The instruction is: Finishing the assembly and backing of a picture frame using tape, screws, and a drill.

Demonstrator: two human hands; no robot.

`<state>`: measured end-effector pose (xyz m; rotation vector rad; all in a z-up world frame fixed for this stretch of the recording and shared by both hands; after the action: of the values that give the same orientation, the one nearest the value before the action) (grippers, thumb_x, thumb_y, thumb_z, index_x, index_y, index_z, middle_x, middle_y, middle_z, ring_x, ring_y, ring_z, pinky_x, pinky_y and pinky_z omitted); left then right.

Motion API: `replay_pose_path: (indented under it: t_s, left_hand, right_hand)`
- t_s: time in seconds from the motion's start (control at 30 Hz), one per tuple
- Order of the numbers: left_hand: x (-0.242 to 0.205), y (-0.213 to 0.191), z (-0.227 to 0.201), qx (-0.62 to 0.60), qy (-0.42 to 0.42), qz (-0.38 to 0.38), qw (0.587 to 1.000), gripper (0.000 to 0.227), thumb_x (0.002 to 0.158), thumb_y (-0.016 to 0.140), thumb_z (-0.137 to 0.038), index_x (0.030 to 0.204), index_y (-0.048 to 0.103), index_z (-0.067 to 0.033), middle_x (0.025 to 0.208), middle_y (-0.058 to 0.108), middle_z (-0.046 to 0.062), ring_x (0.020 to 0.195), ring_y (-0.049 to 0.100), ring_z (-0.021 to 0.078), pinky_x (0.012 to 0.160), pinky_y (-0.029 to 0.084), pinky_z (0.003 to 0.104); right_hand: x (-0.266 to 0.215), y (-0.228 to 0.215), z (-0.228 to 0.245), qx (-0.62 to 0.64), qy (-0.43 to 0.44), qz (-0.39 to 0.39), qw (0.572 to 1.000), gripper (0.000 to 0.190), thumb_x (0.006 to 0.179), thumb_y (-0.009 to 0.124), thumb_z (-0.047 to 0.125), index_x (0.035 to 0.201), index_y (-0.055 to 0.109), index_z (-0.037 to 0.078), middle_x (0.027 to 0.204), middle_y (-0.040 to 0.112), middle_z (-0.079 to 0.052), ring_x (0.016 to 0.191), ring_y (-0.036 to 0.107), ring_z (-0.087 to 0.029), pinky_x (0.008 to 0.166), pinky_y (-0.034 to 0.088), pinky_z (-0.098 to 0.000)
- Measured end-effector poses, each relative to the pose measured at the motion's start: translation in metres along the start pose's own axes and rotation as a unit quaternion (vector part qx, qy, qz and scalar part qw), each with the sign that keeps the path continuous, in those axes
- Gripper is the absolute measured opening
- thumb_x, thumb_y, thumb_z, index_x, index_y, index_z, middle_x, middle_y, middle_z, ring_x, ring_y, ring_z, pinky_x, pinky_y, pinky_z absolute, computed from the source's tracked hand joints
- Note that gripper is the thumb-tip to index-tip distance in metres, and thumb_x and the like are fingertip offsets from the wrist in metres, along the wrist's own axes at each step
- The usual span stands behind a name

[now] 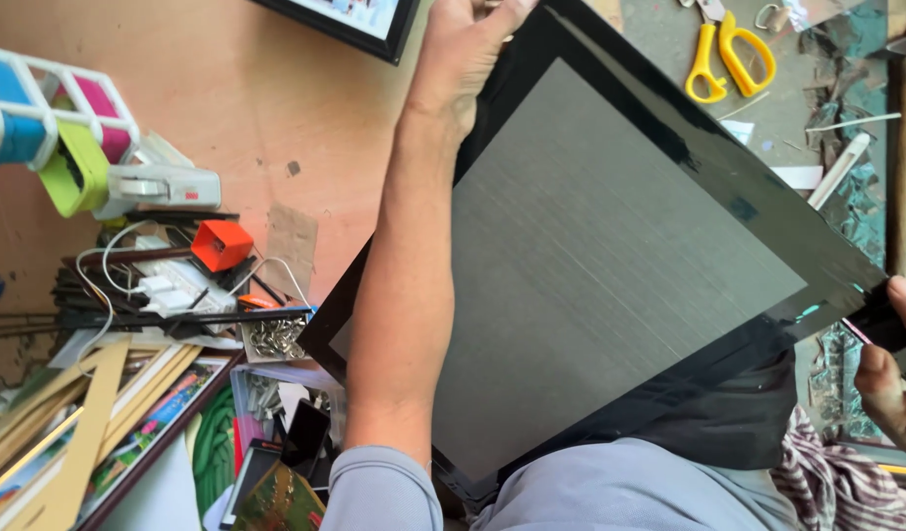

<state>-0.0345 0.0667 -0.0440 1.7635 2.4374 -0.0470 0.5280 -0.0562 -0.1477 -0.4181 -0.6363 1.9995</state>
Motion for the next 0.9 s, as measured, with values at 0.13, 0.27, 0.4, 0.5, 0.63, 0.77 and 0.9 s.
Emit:
replay_pose_path:
  t_s: [0.13,0.27,0.4,0.5,0.63,0.77,0.9]
  left_hand:
    - [-0.009,0.009,-0.019,0.107,0.132,-0.045,0.984,0.018,0.1,0.074,-0.016,0.092,0.067,-0.0021,0.08,0.067,-0.001,0.071,0.065,0.0096,0.067,0.053,0.028]
    - [-0.025,0.015,-0.027,0.365,0.209,-0.136,0.897,0.023,0.104,0.065,-0.024,0.092,0.066,-0.0042,0.075,0.073,0.001,0.065,0.075,0.0118,0.06,0.059,0.025]
    - [-0.036,0.033,-0.033,0.433,0.242,-0.138,0.857,0.026,0.104,0.061,-0.031,0.094,0.068,-0.0081,0.075,0.073,0.001,0.067,0.075,0.0128,0.055,0.059,0.026]
    - [-0.039,0.041,-0.037,0.496,0.21,-0.13,0.833,0.029,0.104,0.056,-0.034,0.095,0.069,-0.0096,0.07,0.071,0.0,0.062,0.073,0.0147,0.052,0.056,0.028]
    - [-0.055,0.061,-0.043,0.571,0.191,-0.078,0.795,0.041,0.108,0.046,-0.044,0.124,0.061,-0.0091,0.102,0.069,0.008,0.095,0.069,0.0237,0.083,0.053,0.043]
    - [-0.085,0.089,-0.061,0.699,0.196,-0.032,0.687,0.083,0.104,0.038,-0.068,0.156,0.03,-0.0039,0.158,0.038,0.017,0.149,0.033,0.0308,0.125,0.023,0.057]
    - [-0.111,0.14,-0.066,0.73,0.069,0.121,0.669,0.095,0.103,0.032,-0.075,0.164,0.017,-0.0036,0.172,0.016,0.016,0.16,0.011,0.0299,0.131,0.004,0.058]
  right_hand:
    - [-0.001,-0.003,0.005,-0.066,-0.025,-0.015,0.997,0.053,0.112,0.061,0.017,0.157,0.043,-0.005,0.119,0.064,-0.019,0.107,0.067,-0.022,0.101,0.054,-0.0269]
    - [0.003,-0.005,0.017,-0.04,-0.045,-0.022,0.998,0.05,0.117,0.06,0.018,0.158,0.042,-0.004,0.119,0.064,-0.016,0.107,0.068,-0.019,0.098,0.054,-0.025]
    - [-0.007,-0.003,-0.008,0.023,0.011,-0.019,0.999,0.06,0.108,0.06,0.021,0.16,0.042,-0.004,0.119,0.069,-0.015,0.091,0.066,-0.015,0.087,0.054,-0.0237]
    - [-0.011,-0.002,-0.018,-0.002,-0.02,-0.028,0.999,0.055,0.112,0.06,0.019,0.158,0.043,-0.004,0.118,0.067,-0.015,0.095,0.065,-0.015,0.09,0.054,-0.0246]
    - [-0.003,-0.008,0.001,-0.067,-0.073,-0.051,0.994,0.05,0.115,0.062,0.018,0.157,0.047,-0.003,0.11,0.063,-0.014,0.091,0.06,-0.016,0.085,0.049,-0.0261]
    - [-0.003,-0.012,0.008,0.0,0.074,-0.053,0.996,0.058,0.104,0.062,0.021,0.156,0.051,-0.002,0.085,0.056,-0.011,0.069,0.058,-0.018,0.066,0.048,-0.0289]
    - [0.017,-0.021,0.066,-0.189,-0.09,-0.072,0.975,0.048,0.108,0.068,0.017,0.151,0.057,0.001,0.092,0.054,-0.015,0.077,0.053,-0.022,0.074,0.045,-0.0314]
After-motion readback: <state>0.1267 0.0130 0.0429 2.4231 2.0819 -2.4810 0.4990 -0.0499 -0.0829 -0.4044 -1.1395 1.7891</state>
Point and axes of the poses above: each hand's wrist, its own x-axis towards the middle knuckle, its own y-axis out of the palm, z = x × y, the point moved 7 cm from there along x, towards the middle knuckle
